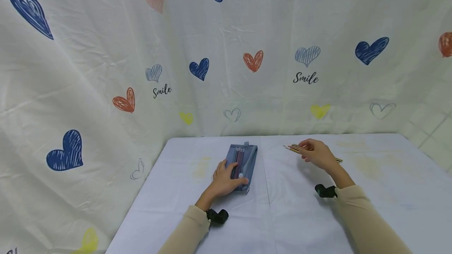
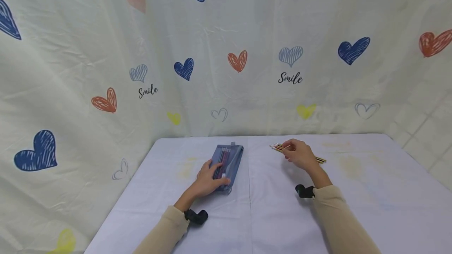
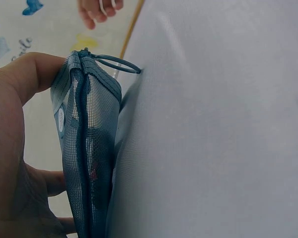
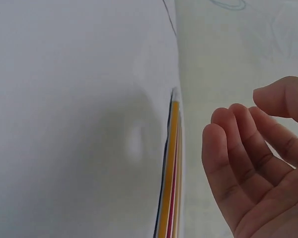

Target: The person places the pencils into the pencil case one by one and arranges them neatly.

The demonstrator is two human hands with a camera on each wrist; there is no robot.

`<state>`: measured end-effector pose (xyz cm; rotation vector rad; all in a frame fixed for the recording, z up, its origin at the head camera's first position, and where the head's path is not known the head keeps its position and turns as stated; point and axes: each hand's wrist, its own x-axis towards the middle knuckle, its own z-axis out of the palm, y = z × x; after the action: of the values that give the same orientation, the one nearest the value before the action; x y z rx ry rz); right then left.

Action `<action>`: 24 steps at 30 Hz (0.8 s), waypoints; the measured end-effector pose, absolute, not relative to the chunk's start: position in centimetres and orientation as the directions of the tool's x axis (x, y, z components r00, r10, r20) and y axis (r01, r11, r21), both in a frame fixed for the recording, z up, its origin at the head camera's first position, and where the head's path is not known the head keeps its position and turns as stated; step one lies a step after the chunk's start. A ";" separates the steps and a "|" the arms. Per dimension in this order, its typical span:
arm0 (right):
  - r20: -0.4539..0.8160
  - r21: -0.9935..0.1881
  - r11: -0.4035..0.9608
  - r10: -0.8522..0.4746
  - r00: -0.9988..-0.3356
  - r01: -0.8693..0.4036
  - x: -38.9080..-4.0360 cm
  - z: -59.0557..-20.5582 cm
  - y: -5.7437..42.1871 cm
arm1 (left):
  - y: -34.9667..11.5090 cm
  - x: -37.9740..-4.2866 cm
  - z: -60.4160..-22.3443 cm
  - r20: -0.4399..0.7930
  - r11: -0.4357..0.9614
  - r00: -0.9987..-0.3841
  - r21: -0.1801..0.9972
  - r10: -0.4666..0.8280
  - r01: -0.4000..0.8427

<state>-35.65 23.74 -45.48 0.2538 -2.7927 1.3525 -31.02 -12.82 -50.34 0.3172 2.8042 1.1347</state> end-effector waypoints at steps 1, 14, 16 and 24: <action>0.106 -0.762 0.626 -0.130 -0.986 -0.165 -35.7 -45.6 24.0 | -12.8 -31.0 -50.3 -0.014 0.700 -0.973 0.697 0.228 0.154; 0.179 -0.600 0.764 -0.162 -0.970 -0.238 -35.3 -45.7 26.7 | -12.7 -31.0 -50.3 -0.022 0.708 -0.976 0.692 0.216 0.142; 0.171 -0.589 0.772 -0.168 -0.971 -0.237 -35.3 -45.8 26.9 | -12.7 -31.0 -50.2 -0.022 0.709 -0.976 0.691 0.215 0.141; 0.114 -0.559 0.802 -0.179 -0.977 -0.212 -36.0 -46.6 27.3 | -12.6 -31.0 -50.1 -0.025 0.709 -0.977 0.692 0.211 0.135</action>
<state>-35.98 27.28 -46.57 0.3176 -2.9283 0.9191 -30.98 -12.64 -50.09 0.2854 2.8093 1.1244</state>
